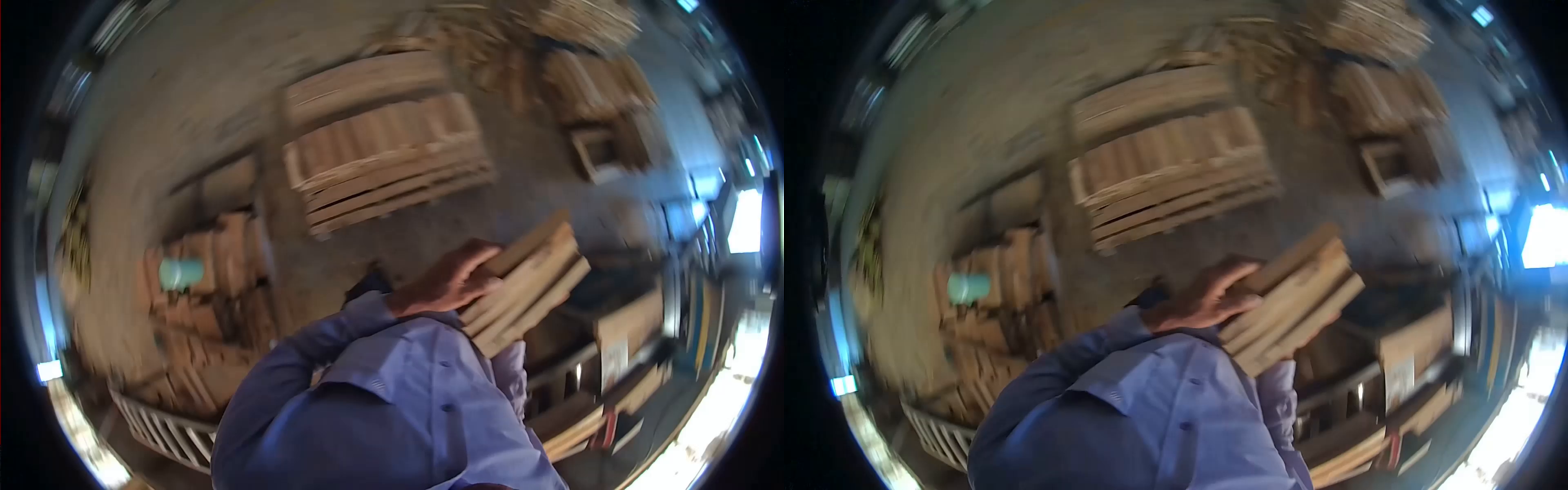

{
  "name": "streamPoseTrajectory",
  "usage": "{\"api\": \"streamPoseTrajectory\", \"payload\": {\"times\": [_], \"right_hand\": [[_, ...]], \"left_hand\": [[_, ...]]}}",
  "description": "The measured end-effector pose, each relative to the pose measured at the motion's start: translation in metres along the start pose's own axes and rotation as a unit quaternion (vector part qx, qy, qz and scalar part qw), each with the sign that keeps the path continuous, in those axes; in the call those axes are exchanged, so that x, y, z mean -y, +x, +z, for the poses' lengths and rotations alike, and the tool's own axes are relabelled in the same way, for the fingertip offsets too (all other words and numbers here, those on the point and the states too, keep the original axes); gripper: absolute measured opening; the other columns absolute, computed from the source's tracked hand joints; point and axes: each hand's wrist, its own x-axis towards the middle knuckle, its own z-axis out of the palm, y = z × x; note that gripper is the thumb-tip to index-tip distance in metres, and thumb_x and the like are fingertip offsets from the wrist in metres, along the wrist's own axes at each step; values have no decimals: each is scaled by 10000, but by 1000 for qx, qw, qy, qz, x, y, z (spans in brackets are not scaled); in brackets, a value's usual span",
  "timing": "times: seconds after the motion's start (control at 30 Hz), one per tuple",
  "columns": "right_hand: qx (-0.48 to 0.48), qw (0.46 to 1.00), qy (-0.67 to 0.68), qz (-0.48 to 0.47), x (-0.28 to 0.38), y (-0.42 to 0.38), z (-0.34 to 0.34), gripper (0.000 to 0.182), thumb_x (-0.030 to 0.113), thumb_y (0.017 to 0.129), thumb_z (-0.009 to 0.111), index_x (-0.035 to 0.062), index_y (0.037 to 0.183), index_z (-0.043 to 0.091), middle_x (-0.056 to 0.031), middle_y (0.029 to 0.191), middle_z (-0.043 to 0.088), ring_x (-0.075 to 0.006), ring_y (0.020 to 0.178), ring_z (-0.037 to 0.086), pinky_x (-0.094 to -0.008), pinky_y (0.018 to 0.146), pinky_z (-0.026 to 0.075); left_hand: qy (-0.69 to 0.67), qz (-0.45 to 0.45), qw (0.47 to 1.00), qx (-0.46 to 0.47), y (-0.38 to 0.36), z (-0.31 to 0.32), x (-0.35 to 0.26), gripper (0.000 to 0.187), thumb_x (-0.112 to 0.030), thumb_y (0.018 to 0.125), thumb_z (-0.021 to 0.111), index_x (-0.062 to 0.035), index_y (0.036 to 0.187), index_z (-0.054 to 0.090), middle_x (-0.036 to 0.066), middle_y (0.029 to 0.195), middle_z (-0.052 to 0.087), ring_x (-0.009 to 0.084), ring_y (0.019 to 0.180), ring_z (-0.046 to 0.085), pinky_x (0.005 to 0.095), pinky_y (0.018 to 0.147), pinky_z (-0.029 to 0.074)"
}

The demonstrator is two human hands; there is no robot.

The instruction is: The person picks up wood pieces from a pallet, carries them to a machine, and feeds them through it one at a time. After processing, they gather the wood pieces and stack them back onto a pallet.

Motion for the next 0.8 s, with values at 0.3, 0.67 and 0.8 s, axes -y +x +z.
{"api": "streamPoseTrajectory", "payload": {"times": [0.3,0.67,0.8], "right_hand": [[120,991,39,34,-93,72,167,713,638,1062,329,222,1631,228,-139,1617,343,-328,1406,461,-548,1151,447],[23,876,320,359,-165,131,279,772,669,1028,447,142,1589,386,-122,1582,443,-351,1384,482,-571,1159,403],[-5,859,309,408,-201,160,322,996,836,882,502,150,1590,360,-199,1518,476,-425,1294,539,-679,1057,444]], "left_hand": [[-18,-141,990,3,-62,-155,42,597,-340,998,698,-19,1466,516,226,1340,612,358,1220,624,437,1033,509],[-69,-304,946,-90,-57,-275,101,616,-341,997,693,30,1453,510,179,1325,639,259,1188,631,380,1006,507],[-163,-383,895,-160,-75,-355,142,548,-269,1006,683,42,1429,524,149,1147,705,197,943,721,339,837,585]]}}
